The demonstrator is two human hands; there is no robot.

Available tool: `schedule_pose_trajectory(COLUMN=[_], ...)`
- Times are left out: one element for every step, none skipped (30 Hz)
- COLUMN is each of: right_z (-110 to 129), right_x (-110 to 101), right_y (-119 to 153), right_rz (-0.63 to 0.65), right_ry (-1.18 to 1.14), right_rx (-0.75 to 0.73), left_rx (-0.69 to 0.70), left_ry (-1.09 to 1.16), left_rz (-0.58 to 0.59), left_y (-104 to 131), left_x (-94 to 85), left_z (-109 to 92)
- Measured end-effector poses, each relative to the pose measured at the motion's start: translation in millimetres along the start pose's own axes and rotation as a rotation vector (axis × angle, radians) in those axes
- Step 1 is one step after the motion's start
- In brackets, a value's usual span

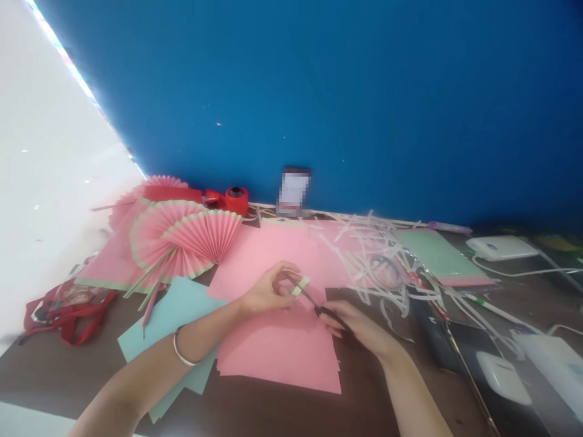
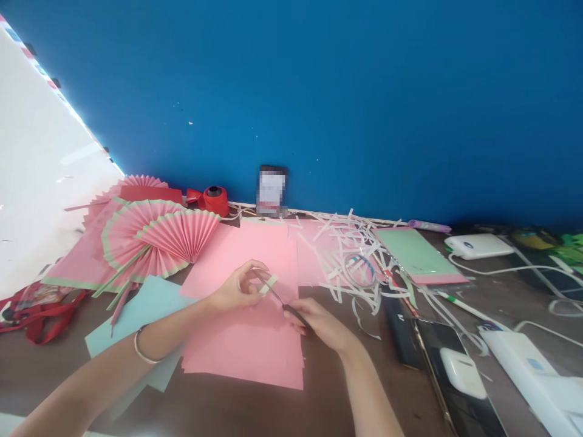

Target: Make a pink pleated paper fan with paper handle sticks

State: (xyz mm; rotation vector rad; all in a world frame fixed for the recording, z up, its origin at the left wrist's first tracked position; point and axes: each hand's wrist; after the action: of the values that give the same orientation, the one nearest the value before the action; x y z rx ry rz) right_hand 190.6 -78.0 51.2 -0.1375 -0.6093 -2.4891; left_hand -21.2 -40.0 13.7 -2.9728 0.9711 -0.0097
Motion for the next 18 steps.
schedule_pose_trajectory(right_z=[-0.9,-2.0,-3.2,-4.4,-5.4,-6.1,-6.3,-6.2,-5.6,-4.9,-4.1,-3.5,-3.4,-3.9,-4.9,-6.5,-8.4,-10.5], right_x=[-0.4,-0.8,-1.3,-1.9,-2.5,-3.2,-3.8,-4.4,-4.9,-5.3,-5.7,-6.0,-6.6,-7.5,-8.9,-11.0,-13.7,-17.1], right_y=[-0.2,-0.4,-0.6,-0.8,-0.9,-1.0,-0.9,-0.7,-0.4,-0.1,0.1,0.1,-0.1,-0.6,-1.4,-2.3,-3.2,-4.0], right_rz=[0.004,0.007,0.010,0.014,0.020,0.025,0.026,0.023,0.015,0.005,-0.009,-0.032,-0.069,-0.128,-0.212,-0.316,-0.436,-0.565], right_ry=[0.004,0.007,0.006,0.000,-0.009,-0.018,-0.022,-0.020,-0.009,0.009,0.031,0.056,0.082,0.113,0.152,0.203,0.268,0.346], right_rx=[0.001,-0.001,-0.004,-0.007,-0.013,-0.023,-0.034,-0.044,-0.055,-0.064,-0.070,-0.079,-0.094,-0.121,-0.159,-0.199,-0.233,-0.250], left_rx=[-0.003,-0.003,-0.002,0.002,0.004,0.005,0.003,-0.002,-0.007,-0.011,-0.013,-0.015,-0.019,-0.025,-0.037,-0.050,-0.059,-0.062], left_ry=[-0.005,-0.007,-0.007,-0.006,-0.004,-0.002,0.003,0.010,0.020,0.032,0.047,0.066,0.085,0.104,0.117,0.121,0.114,0.092], left_rz=[0.000,0.000,0.003,0.009,0.018,0.028,0.035,0.037,0.030,0.011,-0.017,-0.048,-0.080,-0.112,-0.141,-0.167,-0.193,-0.217], left_y=[0.0,0.1,0.1,0.0,0.0,-0.1,-0.3,-0.5,-0.9,-1.5,-2.3,-3.3,-4.5,-5.7,-7.0,-8.2,-9.1,-9.6], left_x=[0.0,-0.1,-0.3,-0.6,-1.1,-1.6,-2.1,-2.5,-2.7,-2.7,-2.4,-1.8,-1.2,-0.4,0.3,0.9,1.4,1.7], left_z=[-0.2,-0.3,-0.1,0.1,0.4,0.6,0.9,1.0,1.2,1.4,1.8,2.4,3.3,4.3,5.5,6.5,7.3,7.7])
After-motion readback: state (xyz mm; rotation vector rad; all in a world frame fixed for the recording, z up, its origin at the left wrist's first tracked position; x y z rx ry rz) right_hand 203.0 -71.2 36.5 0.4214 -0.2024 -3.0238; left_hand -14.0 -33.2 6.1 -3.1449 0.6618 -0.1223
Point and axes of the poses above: each hand's wrist, its own y-axis away from the middle knuckle, its own x-axis out of the palm, z = x × y, and after that the axes turned 15 degrees about -y, right-handed
